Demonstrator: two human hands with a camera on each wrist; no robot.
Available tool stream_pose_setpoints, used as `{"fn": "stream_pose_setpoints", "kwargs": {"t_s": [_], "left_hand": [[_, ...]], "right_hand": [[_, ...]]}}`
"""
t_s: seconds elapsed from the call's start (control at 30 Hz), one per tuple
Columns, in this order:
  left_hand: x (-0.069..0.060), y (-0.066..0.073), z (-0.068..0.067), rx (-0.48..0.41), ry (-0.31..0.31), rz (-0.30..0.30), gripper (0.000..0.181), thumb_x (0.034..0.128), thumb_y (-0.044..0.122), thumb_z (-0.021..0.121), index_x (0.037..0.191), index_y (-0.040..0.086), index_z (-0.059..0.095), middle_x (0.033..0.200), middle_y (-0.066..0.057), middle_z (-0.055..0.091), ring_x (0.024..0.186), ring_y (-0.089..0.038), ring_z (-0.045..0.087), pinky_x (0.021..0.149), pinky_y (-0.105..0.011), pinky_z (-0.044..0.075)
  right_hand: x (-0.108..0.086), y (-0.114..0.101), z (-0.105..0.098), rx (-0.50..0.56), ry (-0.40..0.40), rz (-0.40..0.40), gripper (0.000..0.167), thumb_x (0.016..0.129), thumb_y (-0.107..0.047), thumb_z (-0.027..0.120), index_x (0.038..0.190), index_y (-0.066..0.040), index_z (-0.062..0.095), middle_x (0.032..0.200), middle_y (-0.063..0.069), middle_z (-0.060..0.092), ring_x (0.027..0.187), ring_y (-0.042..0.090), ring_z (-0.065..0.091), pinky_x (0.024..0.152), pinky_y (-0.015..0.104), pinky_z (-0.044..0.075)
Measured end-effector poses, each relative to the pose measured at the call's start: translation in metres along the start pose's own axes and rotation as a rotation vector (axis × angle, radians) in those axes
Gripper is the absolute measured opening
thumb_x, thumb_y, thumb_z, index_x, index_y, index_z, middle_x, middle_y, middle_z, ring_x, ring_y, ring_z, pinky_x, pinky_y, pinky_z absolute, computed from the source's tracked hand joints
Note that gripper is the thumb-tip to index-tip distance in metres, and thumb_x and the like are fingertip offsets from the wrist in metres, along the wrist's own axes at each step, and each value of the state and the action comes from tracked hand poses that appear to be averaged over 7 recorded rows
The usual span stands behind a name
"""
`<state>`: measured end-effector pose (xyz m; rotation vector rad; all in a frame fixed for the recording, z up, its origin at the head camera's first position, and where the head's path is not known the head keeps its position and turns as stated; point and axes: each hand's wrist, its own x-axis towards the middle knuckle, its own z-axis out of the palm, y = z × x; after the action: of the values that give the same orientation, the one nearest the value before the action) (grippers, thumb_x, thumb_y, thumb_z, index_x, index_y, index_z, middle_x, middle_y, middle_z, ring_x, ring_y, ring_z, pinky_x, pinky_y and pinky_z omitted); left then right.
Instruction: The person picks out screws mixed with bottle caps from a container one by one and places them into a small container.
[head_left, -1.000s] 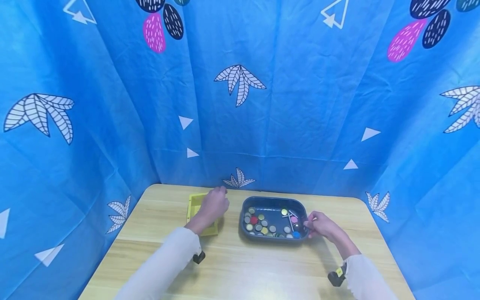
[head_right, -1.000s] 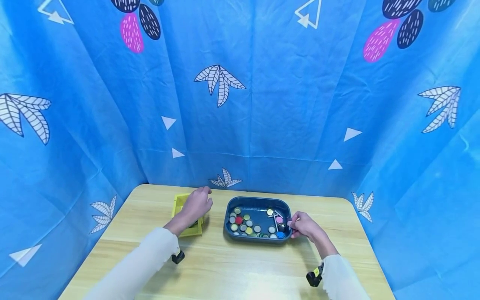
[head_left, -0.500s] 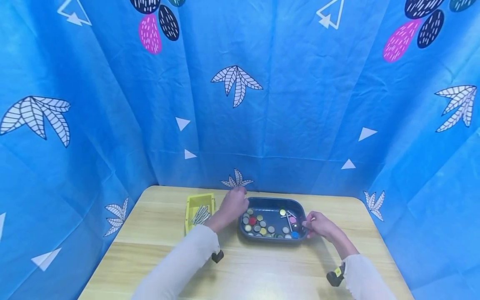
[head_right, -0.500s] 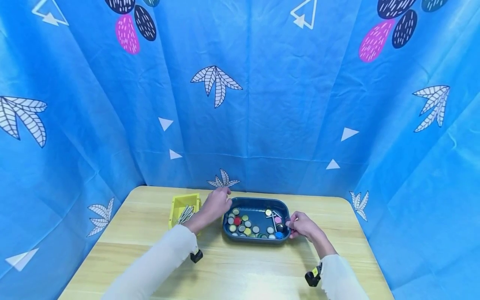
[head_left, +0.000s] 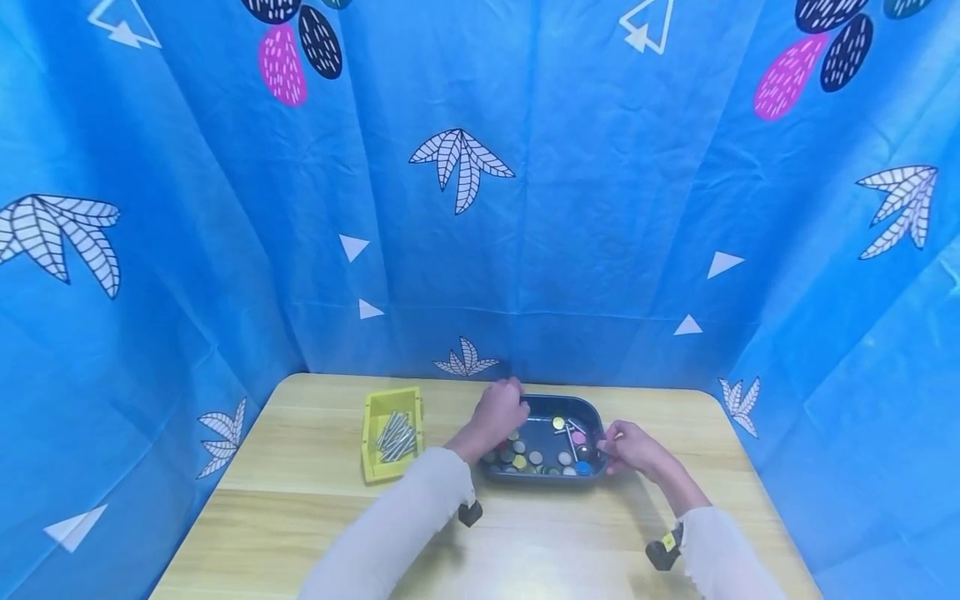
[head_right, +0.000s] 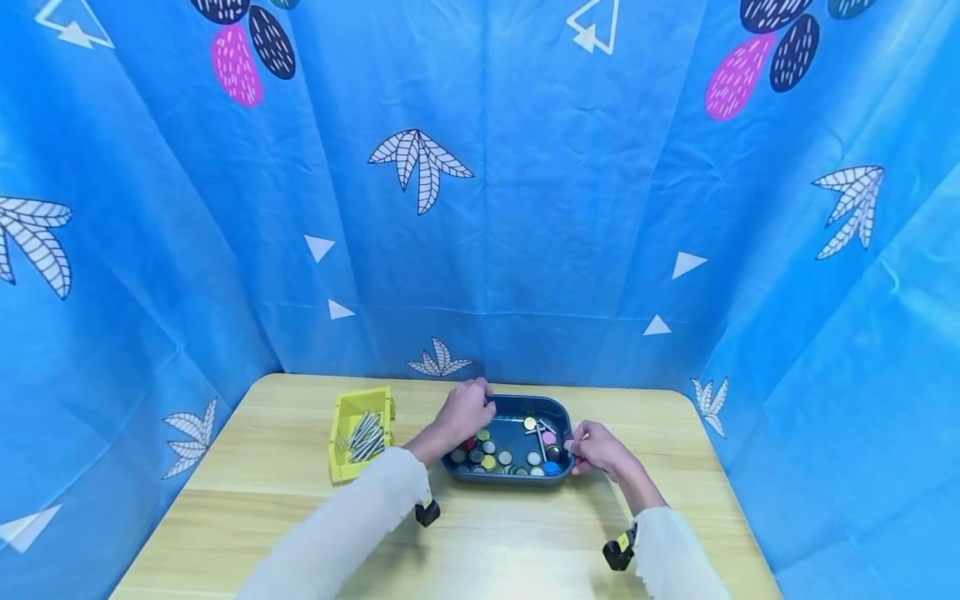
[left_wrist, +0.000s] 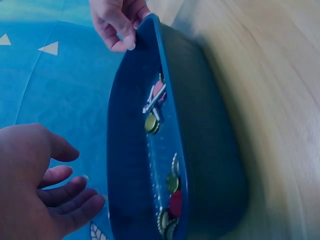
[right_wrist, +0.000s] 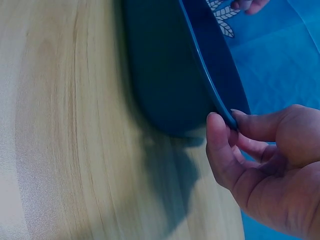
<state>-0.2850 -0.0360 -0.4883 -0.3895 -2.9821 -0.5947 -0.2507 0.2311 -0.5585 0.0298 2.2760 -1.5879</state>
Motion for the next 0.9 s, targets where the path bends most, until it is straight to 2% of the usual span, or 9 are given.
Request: {"fn": "stream_pose_setpoints", "kwargs": {"t_s": [0.13,0.23,0.33,0.43,0.53,0.67,0.73,0.83,0.9], "left_hand": [[0.004,0.01,0.007,-0.029,-0.022,-0.032,0.024,0.0945,0.02,0.068,0.113,0.004,0.068,0.1,-0.007,0.071,0.084,-0.019,0.065,0.079,-0.037,0.061],[0.005,0.014,0.014,-0.104,-0.025,-0.038,0.024,0.0923,0.015,0.068,0.111,0.001,0.069,0.105,-0.01,0.073,0.087,-0.022,0.067,0.083,-0.039,0.061],[0.007,0.019,0.023,-0.168,-0.031,-0.072,0.026,0.0903,0.014,0.07,0.112,0.001,0.07,0.111,-0.012,0.074,0.092,-0.026,0.069,0.086,-0.042,0.061],[0.009,0.022,0.034,-0.19,-0.021,-0.101,0.026,0.0877,0.014,0.071,0.11,0.001,0.071,0.112,-0.012,0.075,0.099,-0.03,0.07,0.09,-0.044,0.06],[0.01,0.026,0.042,-0.23,-0.019,-0.141,0.024,0.0854,0.011,0.072,0.108,0.001,0.072,0.107,-0.013,0.077,0.099,-0.032,0.072,0.09,-0.044,0.061],[0.009,0.033,0.049,-0.28,-0.022,-0.194,0.023,0.0838,0.009,0.073,0.106,0.001,0.074,0.103,-0.013,0.078,0.094,-0.03,0.073,0.084,-0.042,0.062],[0.01,0.035,0.053,-0.287,-0.001,-0.203,0.021,0.0823,0.009,0.075,0.102,0.001,0.075,0.1,-0.013,0.079,0.09,-0.028,0.073,0.081,-0.039,0.062],[0.009,0.036,0.062,-0.296,0.008,-0.213,0.007,0.0814,0.009,0.077,0.081,0.003,0.072,0.076,-0.006,0.072,0.07,-0.019,0.064,0.062,-0.031,0.054],[0.008,0.035,0.07,-0.317,0.003,-0.221,0.022,0.0802,0.006,0.078,0.065,0.007,0.063,0.059,0.0,0.058,0.057,-0.014,0.051,0.051,-0.026,0.042]], "right_hand": [[0.002,0.0,-0.001,0.009,0.005,-0.003,0.01,0.098,-0.002,0.06,0.095,0.001,0.051,0.107,0.025,0.063,0.067,0.02,0.063,0.07,0.04,0.064],[0.0,-0.002,-0.001,0.014,0.001,-0.005,0.01,0.099,-0.002,0.06,0.096,0.002,0.051,0.105,0.025,0.062,0.067,0.02,0.063,0.068,0.038,0.063],[0.0,-0.003,0.0,0.019,0.002,0.001,0.01,0.098,-0.002,0.06,0.096,0.002,0.051,0.102,0.024,0.061,0.066,0.02,0.063,0.068,0.038,0.063],[0.001,-0.002,0.002,0.02,0.004,0.006,0.01,0.098,-0.002,0.06,0.096,0.002,0.052,0.101,0.024,0.062,0.067,0.021,0.063,0.07,0.041,0.063],[0.002,0.0,0.003,0.015,-0.002,0.002,0.01,0.098,-0.002,0.06,0.096,0.002,0.052,0.103,0.025,0.062,0.067,0.021,0.064,0.071,0.042,0.064],[0.004,0.0,0.002,0.015,-0.011,-0.016,0.011,0.098,-0.003,0.06,0.097,0.003,0.051,0.1,0.025,0.063,0.067,0.021,0.064,0.07,0.042,0.064],[0.004,-0.001,0.001,0.016,-0.017,-0.025,0.012,0.099,-0.004,0.061,0.098,0.003,0.051,0.098,0.024,0.064,0.067,0.021,0.064,0.071,0.043,0.064],[0.003,-0.001,-0.001,0.014,-0.022,-0.034,0.013,0.099,-0.004,0.061,0.099,0.003,0.05,0.096,0.023,0.064,0.067,0.021,0.064,0.071,0.043,0.064],[0.002,-0.001,-0.001,0.013,-0.023,-0.034,0.013,0.099,-0.004,0.061,0.098,0.003,0.05,0.097,0.023,0.063,0.067,0.021,0.064,0.07,0.043,0.064]]}}
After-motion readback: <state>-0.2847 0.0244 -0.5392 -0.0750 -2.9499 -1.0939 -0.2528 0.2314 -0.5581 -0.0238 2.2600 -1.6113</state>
